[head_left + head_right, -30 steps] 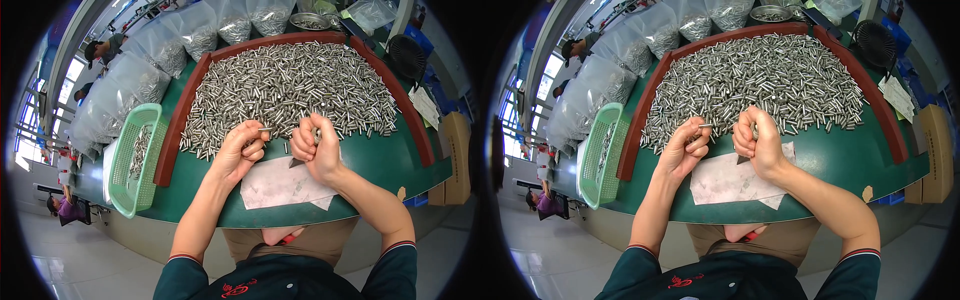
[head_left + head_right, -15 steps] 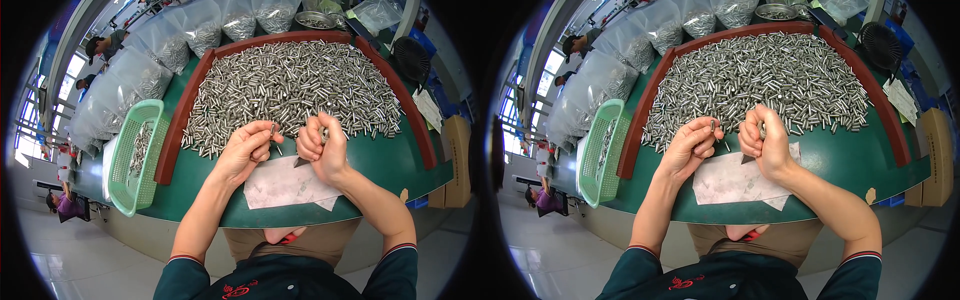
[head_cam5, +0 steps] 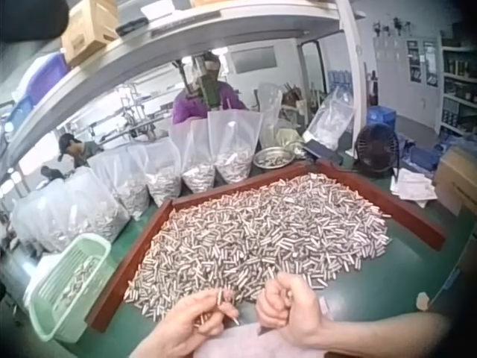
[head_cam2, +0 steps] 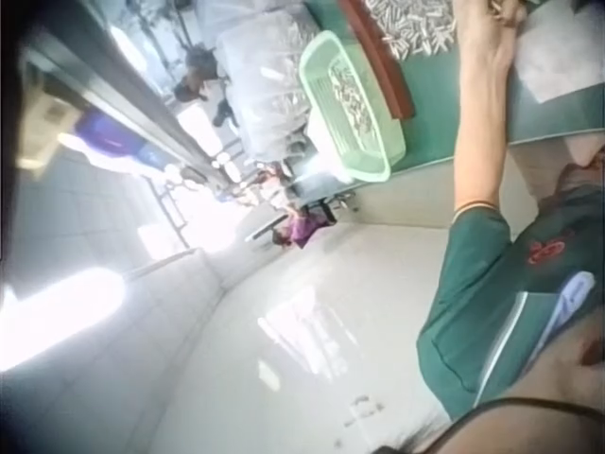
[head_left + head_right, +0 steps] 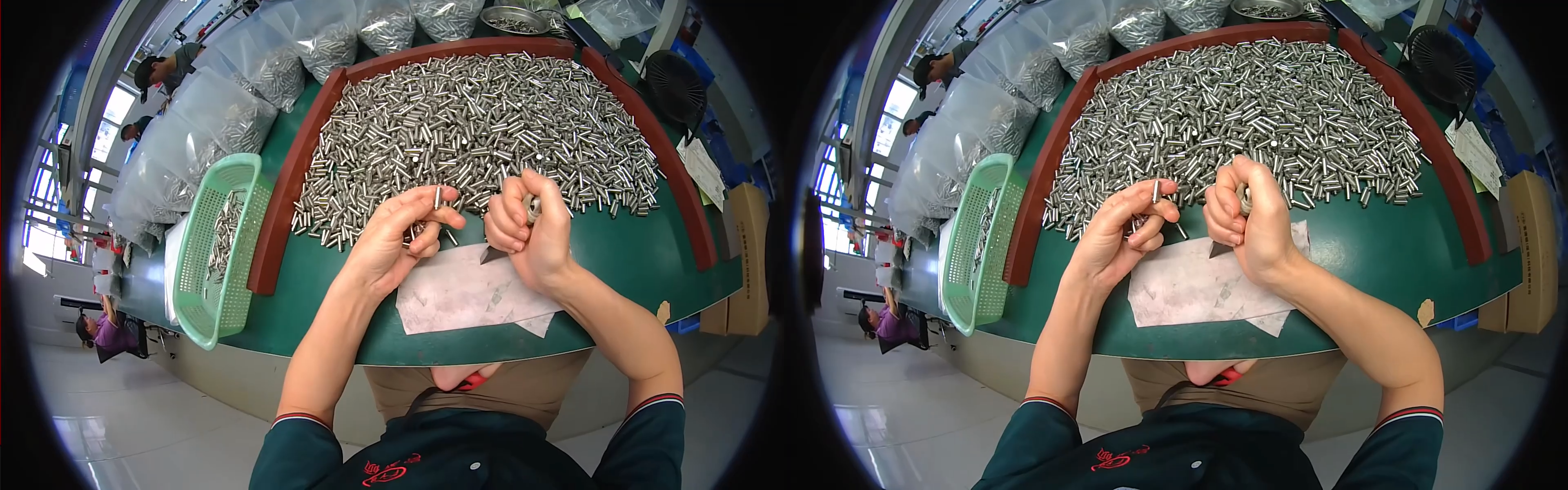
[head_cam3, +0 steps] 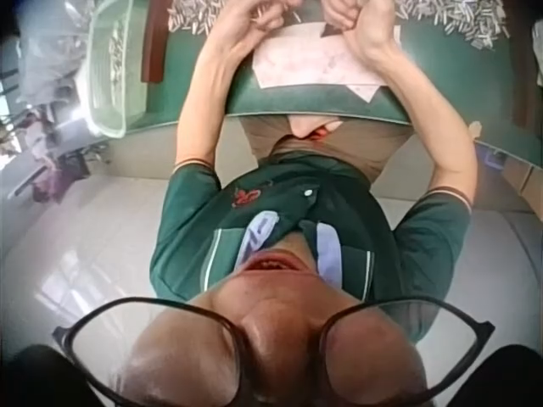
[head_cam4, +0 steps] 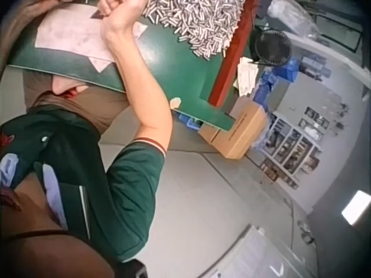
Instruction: The worker is inspecting and sorting small cylindrical metal components at a factory workbench using a pointed tool.
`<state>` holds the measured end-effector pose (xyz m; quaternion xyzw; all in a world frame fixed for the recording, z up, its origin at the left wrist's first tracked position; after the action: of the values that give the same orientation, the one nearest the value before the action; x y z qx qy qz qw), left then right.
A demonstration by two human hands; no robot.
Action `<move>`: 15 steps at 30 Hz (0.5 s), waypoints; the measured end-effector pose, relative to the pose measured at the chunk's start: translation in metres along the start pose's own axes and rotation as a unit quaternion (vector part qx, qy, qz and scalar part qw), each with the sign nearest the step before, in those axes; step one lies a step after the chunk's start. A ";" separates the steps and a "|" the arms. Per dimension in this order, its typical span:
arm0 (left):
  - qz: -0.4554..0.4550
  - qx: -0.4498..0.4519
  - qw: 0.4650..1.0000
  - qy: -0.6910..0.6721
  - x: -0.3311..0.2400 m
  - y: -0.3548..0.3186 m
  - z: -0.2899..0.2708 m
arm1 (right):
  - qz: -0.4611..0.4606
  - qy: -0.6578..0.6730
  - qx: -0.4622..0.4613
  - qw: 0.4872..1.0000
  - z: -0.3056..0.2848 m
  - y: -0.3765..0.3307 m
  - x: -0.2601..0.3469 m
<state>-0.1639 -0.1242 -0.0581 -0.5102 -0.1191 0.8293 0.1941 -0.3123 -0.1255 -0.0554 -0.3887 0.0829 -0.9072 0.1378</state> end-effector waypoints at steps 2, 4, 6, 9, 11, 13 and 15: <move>-0.003 -0.017 1.000 -0.017 0.001 -0.001 -0.001 | -0.003 -0.002 -0.002 1.000 0.000 0.000 0.000; 0.027 -0.024 0.999 -0.019 0.000 -0.001 -0.001 | -0.008 -0.003 -0.001 1.000 0.001 0.001 0.001; 0.084 -0.035 0.992 0.084 -0.003 -0.002 -0.003 | -0.007 -0.003 -0.001 1.000 -0.001 0.001 0.000; 0.319 -0.091 0.841 0.427 -0.011 -0.010 0.009 | -0.013 -0.008 -0.003 1.000 -0.001 0.002 0.002; 0.435 -0.070 0.706 0.554 -0.009 -0.013 0.015 | -0.006 -0.015 -0.017 1.000 0.001 0.002 0.002; 0.480 -0.004 0.635 0.605 0.001 -0.010 0.016 | -0.003 -0.016 -0.014 1.000 0.001 0.001 0.001; 0.457 -0.002 0.632 0.626 0.006 -0.009 0.018 | -0.005 -0.016 -0.012 1.000 0.002 0.001 0.002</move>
<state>-0.1806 -0.1135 -0.0510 -0.8963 0.2781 0.2929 -0.1831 -0.3118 -0.1270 -0.0533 -0.4050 0.0896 -0.9006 0.1299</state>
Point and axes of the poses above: each hand's wrist, its own y-axis towards the middle knuckle, its own z-axis out of the palm, x = y × z, the point moved 4 cm from there along y, towards the middle knuckle, and after that the axes turned 15 degrees about -x, right-handed, at the moved point
